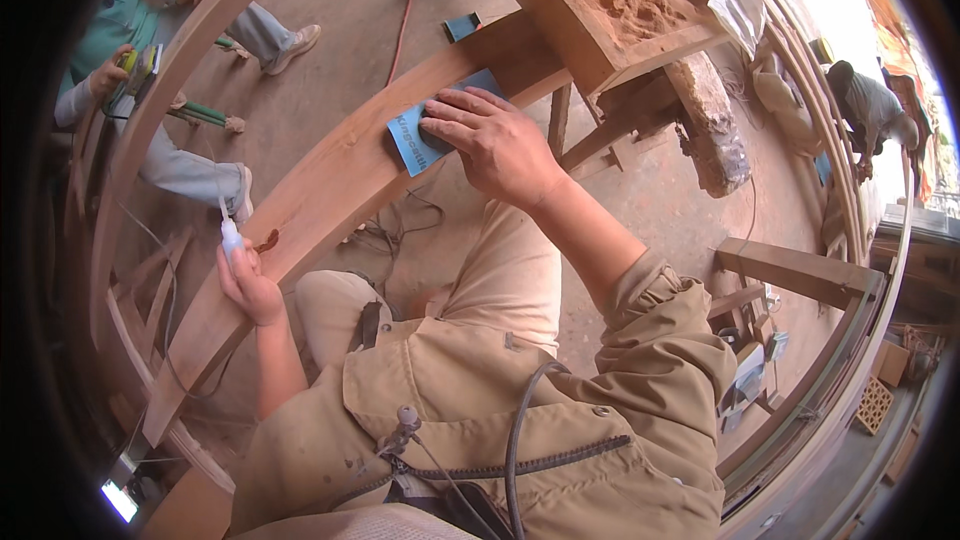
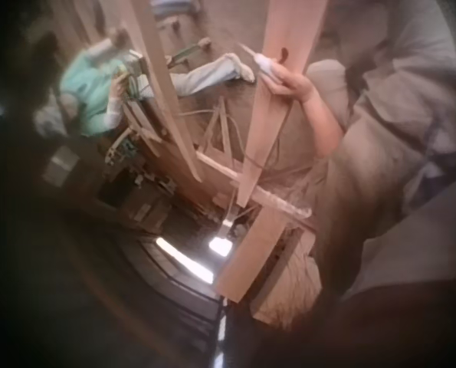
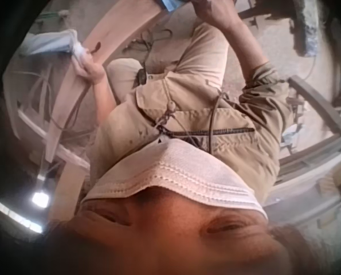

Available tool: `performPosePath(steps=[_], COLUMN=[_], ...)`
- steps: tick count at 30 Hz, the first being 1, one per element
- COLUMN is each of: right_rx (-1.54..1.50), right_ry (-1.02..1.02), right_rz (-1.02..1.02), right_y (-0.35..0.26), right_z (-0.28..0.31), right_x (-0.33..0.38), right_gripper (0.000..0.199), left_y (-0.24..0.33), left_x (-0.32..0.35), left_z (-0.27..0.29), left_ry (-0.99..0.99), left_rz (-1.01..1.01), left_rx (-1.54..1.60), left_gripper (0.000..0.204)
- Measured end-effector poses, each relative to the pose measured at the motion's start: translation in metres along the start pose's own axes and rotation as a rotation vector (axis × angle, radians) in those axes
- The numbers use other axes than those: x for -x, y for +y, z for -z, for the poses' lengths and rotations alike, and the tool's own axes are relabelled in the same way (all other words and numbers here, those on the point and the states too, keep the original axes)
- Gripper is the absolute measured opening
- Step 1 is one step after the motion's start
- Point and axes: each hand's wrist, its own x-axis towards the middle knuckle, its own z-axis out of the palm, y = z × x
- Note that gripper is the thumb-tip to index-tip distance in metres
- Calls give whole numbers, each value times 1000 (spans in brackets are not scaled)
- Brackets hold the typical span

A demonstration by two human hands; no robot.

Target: The person applies a brown filler to a knot in a wooden plank using a small white tube, then smooths the filler with a blue sanding block. The person repeats this process on multiple knots along the plank.

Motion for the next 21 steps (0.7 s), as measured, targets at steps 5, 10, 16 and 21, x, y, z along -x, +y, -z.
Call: performPosePath(steps=[5, 10, 16, 21], right_rx=[75, 104, 65, -6], right_ry=[25, 51, 62, 44], right_rz=[-20, -75, -106, -64], right_y=[9, 6, -32, -13], right_z=[2, 8, -15, -11], right_x=[-14, -23, 5, 1], right_gripper=[33, 41, 44, 40], left_y=[1, -3, -5, -5], left_x=[-2, -2, -1, -3], left_z=[-7, -7, -1, -2], left_ry=[16, 37, -10, 0], left_rz=[-81, -104, -56, -78], left_rx=[-16, -60, -102, -49], left_gripper=[26, 27, 29, 27])
